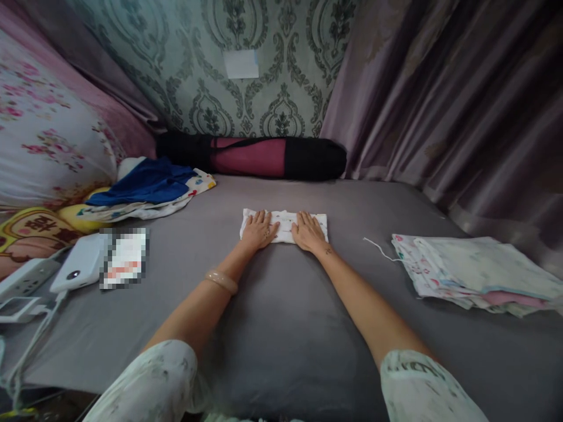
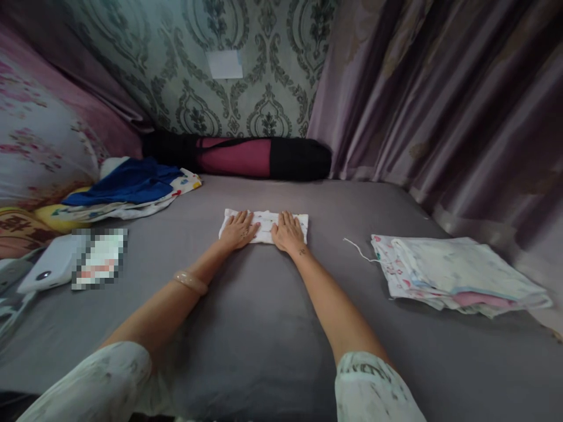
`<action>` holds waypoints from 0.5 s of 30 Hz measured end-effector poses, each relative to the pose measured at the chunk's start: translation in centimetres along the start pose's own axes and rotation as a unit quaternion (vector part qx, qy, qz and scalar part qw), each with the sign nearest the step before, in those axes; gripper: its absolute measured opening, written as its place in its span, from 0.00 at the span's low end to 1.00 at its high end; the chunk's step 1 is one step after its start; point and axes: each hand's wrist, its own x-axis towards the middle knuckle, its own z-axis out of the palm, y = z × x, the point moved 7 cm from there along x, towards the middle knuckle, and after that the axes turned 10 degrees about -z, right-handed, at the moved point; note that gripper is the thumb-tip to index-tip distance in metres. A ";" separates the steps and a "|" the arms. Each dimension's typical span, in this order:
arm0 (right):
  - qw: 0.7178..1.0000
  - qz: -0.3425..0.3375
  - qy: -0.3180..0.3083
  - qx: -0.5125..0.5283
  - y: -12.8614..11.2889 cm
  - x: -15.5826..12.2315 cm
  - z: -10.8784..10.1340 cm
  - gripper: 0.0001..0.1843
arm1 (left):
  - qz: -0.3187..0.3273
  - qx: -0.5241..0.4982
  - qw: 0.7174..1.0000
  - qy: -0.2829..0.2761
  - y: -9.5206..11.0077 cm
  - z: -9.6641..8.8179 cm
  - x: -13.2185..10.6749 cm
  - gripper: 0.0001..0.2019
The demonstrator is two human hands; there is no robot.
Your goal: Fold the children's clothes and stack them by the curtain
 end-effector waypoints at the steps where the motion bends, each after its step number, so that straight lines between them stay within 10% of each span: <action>1: 1.000 0.002 -0.001 -0.004 0.3 -0.2 -0.1 0.33 | -0.001 -0.002 1.000 0.000 -0.3 -0.1 0.0 0.35; 15: 0.999 0.028 -0.032 -0.006 4.9 -2.3 -0.3 0.35 | 0.018 -0.040 0.997 -0.061 -5.4 0.2 -0.2 0.36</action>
